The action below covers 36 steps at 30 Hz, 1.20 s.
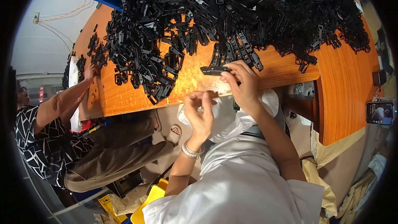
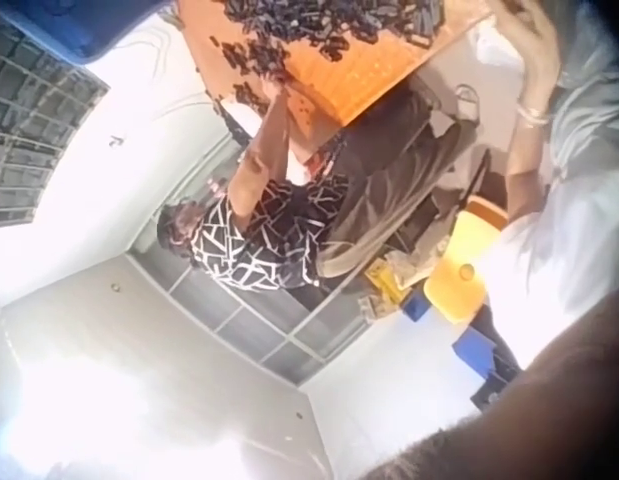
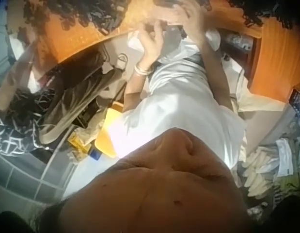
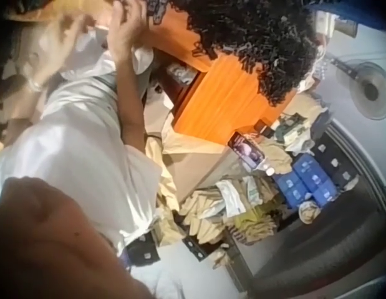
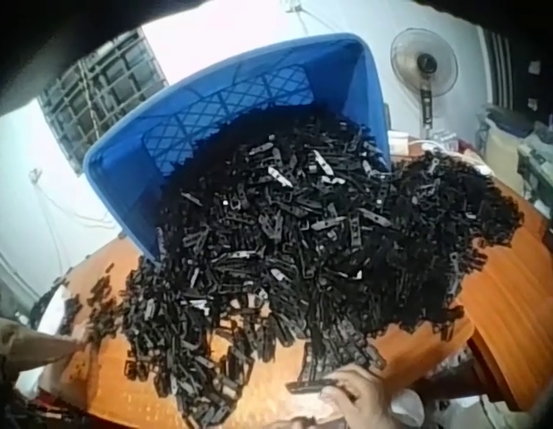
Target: Inspecting and sorting small black plastic components on a workbench.
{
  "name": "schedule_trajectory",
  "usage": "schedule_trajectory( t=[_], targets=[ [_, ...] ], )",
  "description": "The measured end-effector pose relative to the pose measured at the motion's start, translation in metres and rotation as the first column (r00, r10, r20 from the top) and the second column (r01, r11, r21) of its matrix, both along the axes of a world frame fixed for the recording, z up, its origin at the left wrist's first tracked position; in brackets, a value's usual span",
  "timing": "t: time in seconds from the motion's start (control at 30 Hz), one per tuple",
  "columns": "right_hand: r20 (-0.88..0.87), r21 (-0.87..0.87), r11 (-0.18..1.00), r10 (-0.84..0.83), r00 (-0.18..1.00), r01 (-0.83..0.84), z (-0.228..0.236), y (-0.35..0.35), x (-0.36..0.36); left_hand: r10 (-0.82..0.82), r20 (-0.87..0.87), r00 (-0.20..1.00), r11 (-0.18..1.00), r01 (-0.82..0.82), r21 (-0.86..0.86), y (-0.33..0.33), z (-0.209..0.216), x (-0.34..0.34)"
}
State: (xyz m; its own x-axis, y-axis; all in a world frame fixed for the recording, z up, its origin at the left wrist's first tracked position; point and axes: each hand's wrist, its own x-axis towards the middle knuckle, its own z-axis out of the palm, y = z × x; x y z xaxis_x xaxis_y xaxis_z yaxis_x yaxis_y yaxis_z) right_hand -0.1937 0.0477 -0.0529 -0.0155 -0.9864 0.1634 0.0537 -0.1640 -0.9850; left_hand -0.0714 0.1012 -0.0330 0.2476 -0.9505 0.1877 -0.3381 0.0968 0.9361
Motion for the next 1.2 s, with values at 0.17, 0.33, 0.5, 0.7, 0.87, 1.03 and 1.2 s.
schedule_trajectory(
  t=[0.17,0.33,0.5,0.7,0.87,1.03,1.2],
  targets=[
    [0.064,0.058,0.997,-0.056,0.996,0.052,0.004,-0.003,0.002,-0.085,-0.592,0.801,0.889,0.329,0.318,0.008,-0.008,-0.026],
    [0.222,0.258,0.964,-0.12,0.968,0.06,0.016,0.001,-0.001,-0.15,-0.546,0.824,0.926,0.311,0.214,0.005,-0.005,-0.032],
    [0.365,0.344,0.938,-0.178,0.914,0.046,0.035,-0.001,-0.011,-0.376,-0.361,0.853,0.923,0.378,-0.071,0.011,0.02,-0.036],
    [0.809,0.279,0.841,0.054,0.585,-0.464,0.03,0.006,-0.022,-0.164,0.467,0.869,0.826,0.38,-0.417,-0.001,0.017,-0.027],
    [0.698,0.337,0.926,-0.124,0.705,-0.172,0.047,0.014,0.001,-0.166,0.166,0.972,0.939,0.207,-0.273,-0.002,0.022,-0.03],
    [0.267,-0.106,0.964,0.262,0.927,-0.242,0.054,0.01,-0.036,-0.035,-0.685,0.728,0.907,0.311,0.283,-0.027,0.032,0.011],
    [-0.281,-0.214,0.946,0.178,0.943,-0.242,0.059,0.018,-0.037,-0.313,-0.52,0.795,0.801,0.515,0.305,-0.03,0.05,0.022]
  ],
)
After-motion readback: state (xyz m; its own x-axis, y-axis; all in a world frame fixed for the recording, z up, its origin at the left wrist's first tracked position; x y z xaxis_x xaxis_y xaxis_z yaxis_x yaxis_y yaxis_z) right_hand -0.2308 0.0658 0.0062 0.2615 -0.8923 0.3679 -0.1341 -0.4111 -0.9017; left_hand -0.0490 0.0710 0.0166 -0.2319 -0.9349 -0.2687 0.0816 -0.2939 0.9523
